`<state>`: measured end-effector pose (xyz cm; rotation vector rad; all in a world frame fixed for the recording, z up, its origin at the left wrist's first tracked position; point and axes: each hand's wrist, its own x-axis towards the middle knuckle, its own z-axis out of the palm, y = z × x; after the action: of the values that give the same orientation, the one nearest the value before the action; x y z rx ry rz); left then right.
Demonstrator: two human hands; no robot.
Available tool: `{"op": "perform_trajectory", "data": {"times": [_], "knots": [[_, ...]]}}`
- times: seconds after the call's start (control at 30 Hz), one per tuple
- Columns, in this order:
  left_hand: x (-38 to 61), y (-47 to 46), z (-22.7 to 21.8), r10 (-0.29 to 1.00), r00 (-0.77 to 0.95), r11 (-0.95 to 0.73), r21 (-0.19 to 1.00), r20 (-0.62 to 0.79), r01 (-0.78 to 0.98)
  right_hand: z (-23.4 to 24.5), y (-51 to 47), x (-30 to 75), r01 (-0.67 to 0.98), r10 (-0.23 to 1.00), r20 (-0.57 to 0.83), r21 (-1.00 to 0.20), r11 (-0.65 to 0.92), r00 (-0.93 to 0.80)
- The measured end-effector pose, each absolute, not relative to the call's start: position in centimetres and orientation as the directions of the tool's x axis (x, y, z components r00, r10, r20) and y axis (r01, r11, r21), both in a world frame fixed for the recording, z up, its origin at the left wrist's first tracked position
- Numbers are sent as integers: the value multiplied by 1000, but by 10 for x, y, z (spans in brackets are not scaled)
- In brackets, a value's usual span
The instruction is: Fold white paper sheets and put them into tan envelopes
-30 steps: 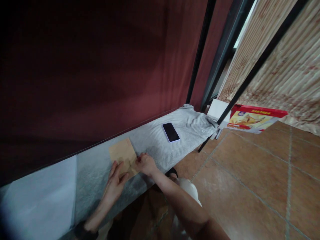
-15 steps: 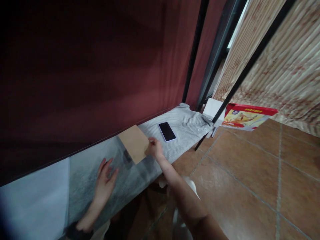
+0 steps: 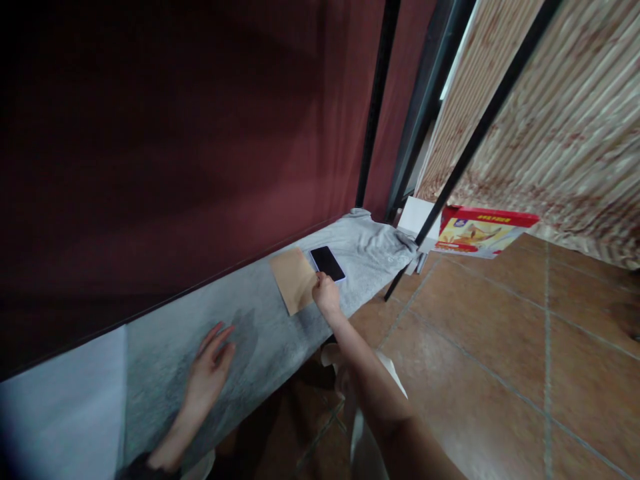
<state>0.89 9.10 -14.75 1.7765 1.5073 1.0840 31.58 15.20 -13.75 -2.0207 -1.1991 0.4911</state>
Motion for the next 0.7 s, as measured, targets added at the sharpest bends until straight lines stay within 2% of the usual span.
{"op": "perform_trajectory", "data": {"times": [0.1,0.17,0.3,0.43,0.7], "knots": [[8,91,-148,971,66,-227,807,228,545,-134,148,313,789,910,54,-521,-326,411],[8,91,-148,969,83,-237,793,231,561,-132,145,312,863,931,54,-398,-312,362],[8,90,-146,966,104,-250,765,235,594,-128,141,312,929,953,57,-248,-276,298],[7,89,-143,963,133,-266,732,237,627,-127,140,313,940,951,110,-219,-261,289],[7,88,-141,942,213,-336,689,261,642,-120,137,317,912,933,109,-278,-302,343]]}}
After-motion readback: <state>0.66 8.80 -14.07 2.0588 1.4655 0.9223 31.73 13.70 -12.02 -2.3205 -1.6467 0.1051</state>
